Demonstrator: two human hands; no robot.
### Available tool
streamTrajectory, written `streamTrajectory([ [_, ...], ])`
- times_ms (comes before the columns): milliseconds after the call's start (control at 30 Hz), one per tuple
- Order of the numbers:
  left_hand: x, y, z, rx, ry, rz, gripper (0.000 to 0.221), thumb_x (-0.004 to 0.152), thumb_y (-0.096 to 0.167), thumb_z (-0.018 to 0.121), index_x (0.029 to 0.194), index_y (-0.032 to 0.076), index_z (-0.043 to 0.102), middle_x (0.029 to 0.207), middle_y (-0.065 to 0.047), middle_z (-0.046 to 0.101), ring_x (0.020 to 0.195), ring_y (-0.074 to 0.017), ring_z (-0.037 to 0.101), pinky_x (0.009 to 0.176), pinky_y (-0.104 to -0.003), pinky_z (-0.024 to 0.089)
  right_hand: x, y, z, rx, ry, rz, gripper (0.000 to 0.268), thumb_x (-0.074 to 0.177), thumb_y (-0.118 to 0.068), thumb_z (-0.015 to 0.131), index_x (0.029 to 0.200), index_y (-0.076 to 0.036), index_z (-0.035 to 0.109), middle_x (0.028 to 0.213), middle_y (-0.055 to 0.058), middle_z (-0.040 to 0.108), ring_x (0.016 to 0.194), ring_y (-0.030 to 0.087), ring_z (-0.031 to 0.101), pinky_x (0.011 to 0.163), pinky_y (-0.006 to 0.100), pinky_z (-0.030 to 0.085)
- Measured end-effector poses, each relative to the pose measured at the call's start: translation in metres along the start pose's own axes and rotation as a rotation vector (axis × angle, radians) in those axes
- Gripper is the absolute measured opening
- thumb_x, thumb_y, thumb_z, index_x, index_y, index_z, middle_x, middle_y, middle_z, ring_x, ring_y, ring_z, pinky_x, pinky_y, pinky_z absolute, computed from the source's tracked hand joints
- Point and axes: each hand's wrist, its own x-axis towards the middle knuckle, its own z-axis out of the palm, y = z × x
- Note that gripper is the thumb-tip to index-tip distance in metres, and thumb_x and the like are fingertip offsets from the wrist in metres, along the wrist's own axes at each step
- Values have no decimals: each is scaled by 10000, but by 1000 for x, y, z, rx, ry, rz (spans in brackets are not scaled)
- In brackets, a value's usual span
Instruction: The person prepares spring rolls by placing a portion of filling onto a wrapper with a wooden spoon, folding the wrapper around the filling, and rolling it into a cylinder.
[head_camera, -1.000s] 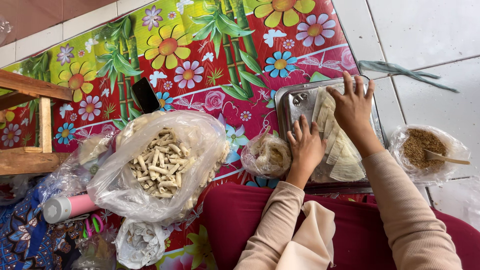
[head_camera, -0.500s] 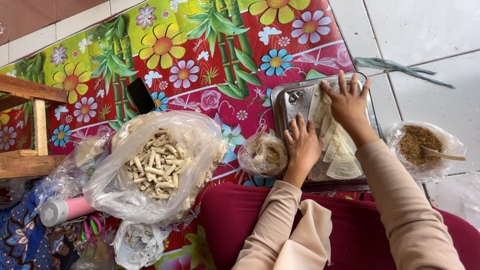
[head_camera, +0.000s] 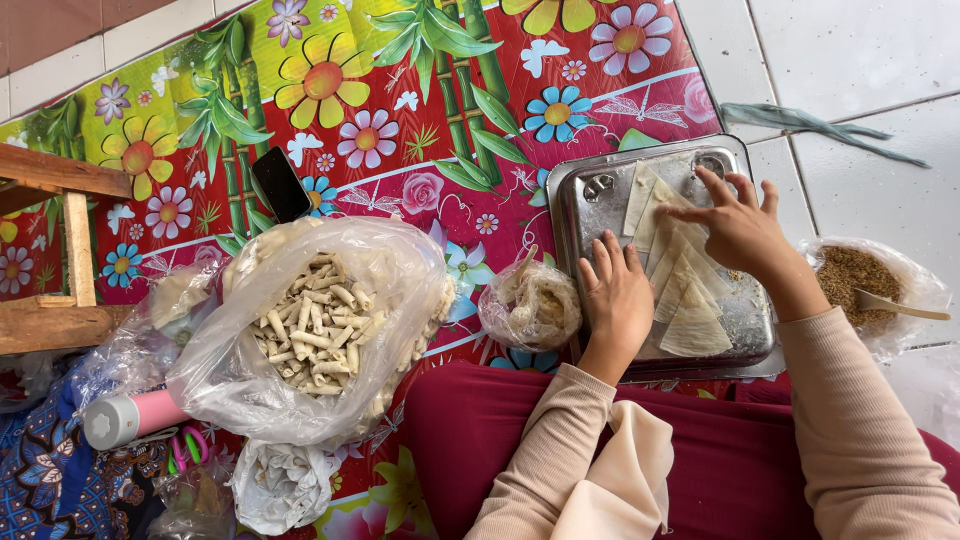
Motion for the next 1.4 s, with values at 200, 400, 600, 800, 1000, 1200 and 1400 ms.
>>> streamTrajectory([
  [200, 3, 0, -12, -38, 29, 15, 563, 916, 324, 646, 1372, 8, 553, 1556, -252, 393, 1461, -390, 329, 1154, -592, 240, 4, 3, 12, 233, 320, -46, 696, 866, 38, 553, 1355, -451, 636, 1699, 87, 355, 1540, 376, 305, 1228, 665, 174],
  [400, 8, -2, -11, -163, 133, 4, 331, 936, 246, 648, 1200, 47, 619, 1471, -238, 475, 1370, -375, 427, 1125, -598, 289, 7, 1, 5, 10, 163, -101, 807, 769, 124, 562, 1247, -506, 722, 1680, 47, 374, 1499, 340, 299, 1162, 683, 68],
  [600, 6, -2, -9, -145, 130, 11, 340, 911, 204, 654, 1213, 53, 612, 1425, -236, 485, 1328, -388, 442, 1104, -616, 294, 9, -13, 6, 53, 435, 31, 848, 820, 109, 514, 1515, -357, 650, 1696, 167, 362, 1526, 413, 293, 1177, 734, 100],
  [800, 6, 3, -6, -80, 149, -38, 343, 877, 178, 673, 1199, 76, 615, 1417, -220, 485, 1332, -401, 433, 1087, -638, 282, -7, 18, -11, 481, 25, -153, 798, 784, 153, 423, 1236, -431, 725, 1632, -44, 439, 1523, 312, 376, 1266, 579, 276],
  [1000, 4, 2, 3, -207, 185, -25, 397, 883, 177, 671, 1257, 61, 606, 1379, -188, 507, 1322, -370, 457, 1097, -630, 291, -24, -18, -2, -94, 92, -58, 937, 788, 106, 531, 1495, -510, 509, 1652, 25, 268, 1484, 392, 244, 1121, 725, 111],
  [1200, 8, 3, 14, -148, 239, -6, 388, 878, 136, 658, 1264, 103, 622, 1408, -162, 504, 1309, -386, 452, 1092, -652, 269, -18, -17, 2, 98, 289, 26, 885, 825, 78, 499, 1533, -452, 463, 1733, 104, 225, 1554, 419, 229, 1206, 713, 123],
  [1400, 7, 5, 16, -157, 198, -17, 383, 868, 137, 677, 1246, 102, 624, 1408, -163, 501, 1318, -385, 445, 1107, -660, 254, -35, -8, 7, -105, 185, 4, 866, 842, 72, 541, 1459, -535, 504, 1706, 67, 250, 1524, 394, 237, 1168, 679, 154],
])
